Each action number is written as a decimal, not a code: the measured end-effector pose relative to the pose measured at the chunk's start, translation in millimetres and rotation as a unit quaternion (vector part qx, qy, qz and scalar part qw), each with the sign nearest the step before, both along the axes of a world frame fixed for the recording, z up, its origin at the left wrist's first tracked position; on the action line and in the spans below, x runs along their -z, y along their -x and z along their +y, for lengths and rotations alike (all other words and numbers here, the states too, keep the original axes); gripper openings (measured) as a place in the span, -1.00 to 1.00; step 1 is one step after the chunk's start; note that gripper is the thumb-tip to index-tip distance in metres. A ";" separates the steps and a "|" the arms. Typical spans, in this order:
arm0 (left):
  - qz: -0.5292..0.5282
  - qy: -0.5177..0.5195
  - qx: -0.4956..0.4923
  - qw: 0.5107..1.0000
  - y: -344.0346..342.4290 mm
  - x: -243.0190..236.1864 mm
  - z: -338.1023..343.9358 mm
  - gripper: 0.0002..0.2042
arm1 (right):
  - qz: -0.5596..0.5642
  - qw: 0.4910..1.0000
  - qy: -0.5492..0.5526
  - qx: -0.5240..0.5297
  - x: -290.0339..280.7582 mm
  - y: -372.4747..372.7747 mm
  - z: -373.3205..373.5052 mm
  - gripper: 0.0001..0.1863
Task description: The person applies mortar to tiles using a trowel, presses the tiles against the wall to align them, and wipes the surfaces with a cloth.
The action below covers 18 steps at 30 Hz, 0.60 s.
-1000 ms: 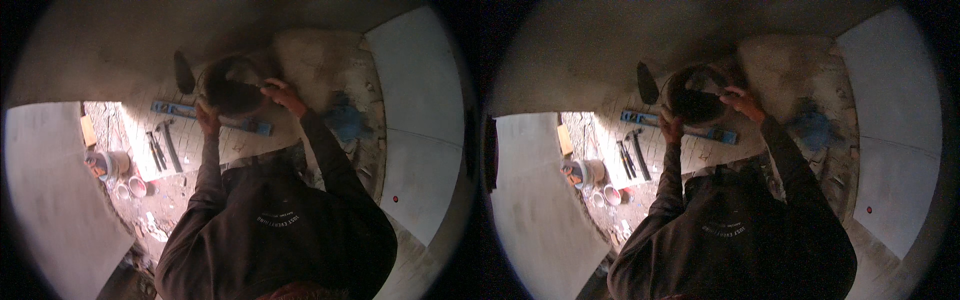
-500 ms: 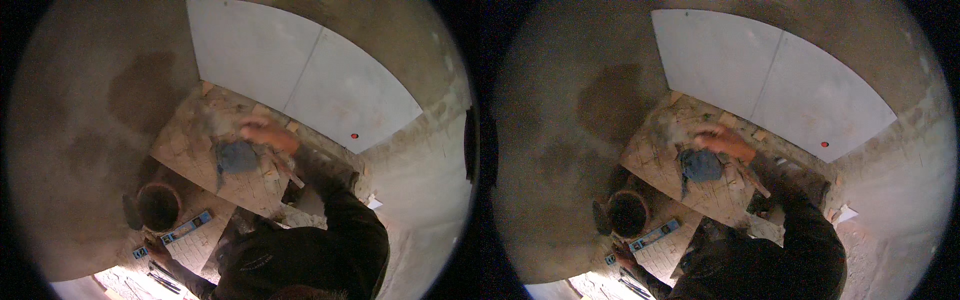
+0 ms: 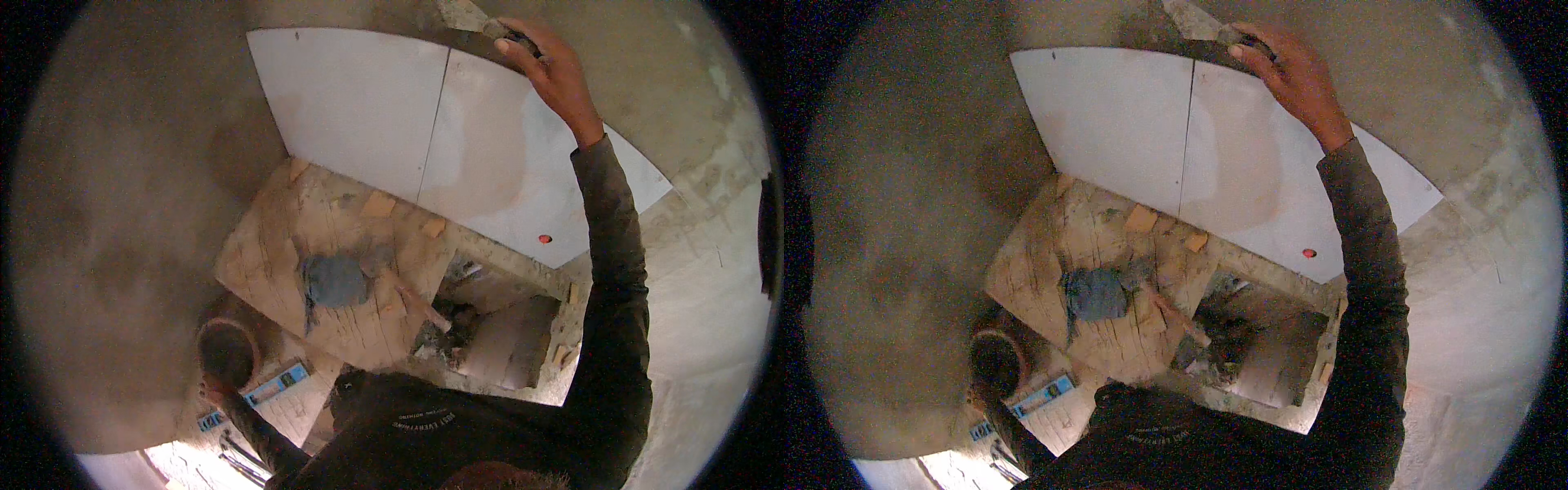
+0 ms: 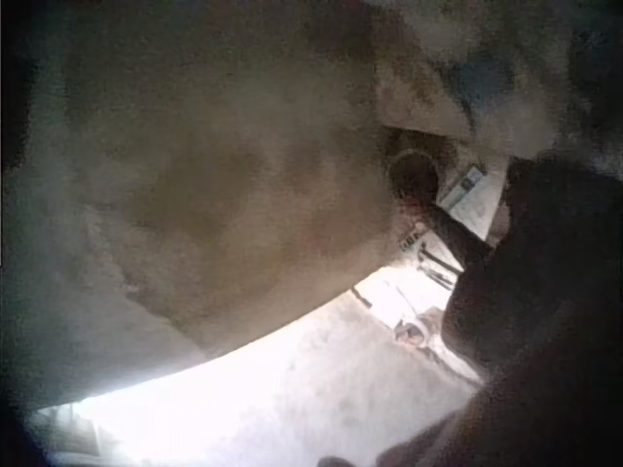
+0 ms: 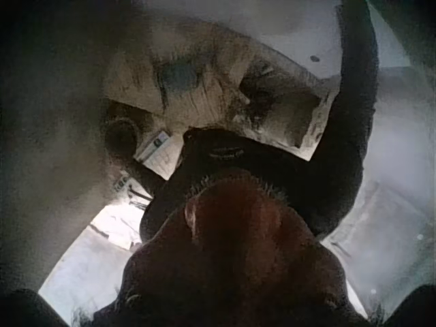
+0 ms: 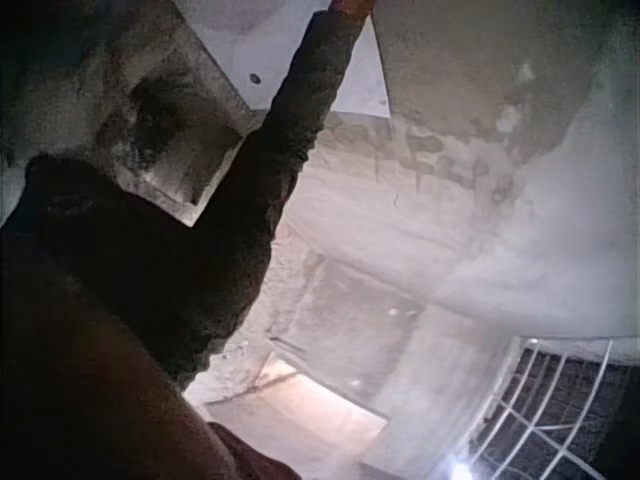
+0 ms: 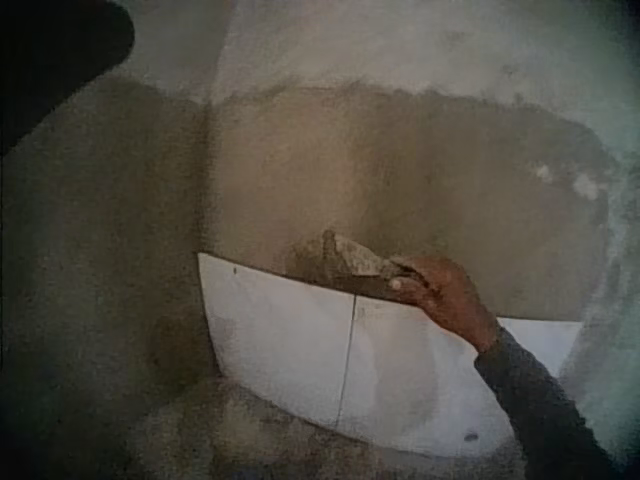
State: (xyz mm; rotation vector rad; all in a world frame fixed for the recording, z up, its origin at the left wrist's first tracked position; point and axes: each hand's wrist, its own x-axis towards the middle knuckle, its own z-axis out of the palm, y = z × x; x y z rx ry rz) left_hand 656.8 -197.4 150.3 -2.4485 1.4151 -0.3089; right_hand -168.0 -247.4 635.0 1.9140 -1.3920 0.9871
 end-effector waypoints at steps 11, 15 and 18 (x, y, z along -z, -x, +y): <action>0.407 0.175 0.335 0.832 304.9 -117.7 -117.8 -0.69 | 0.092 0.972 -0.023 0.216 14.8 -4.9 -19.9 -0.58; 0.542 0.221 0.380 0.717 320.0 -72.6 -178.5 -0.67 | 0.126 0.974 -0.012 0.186 12.0 6.6 -20.9 -0.58; 0.536 0.152 0.388 0.735 354.9 -104.7 -207.5 -0.65 | 0.090 0.979 -0.066 0.170 -2.1 6.4 -21.2 -0.60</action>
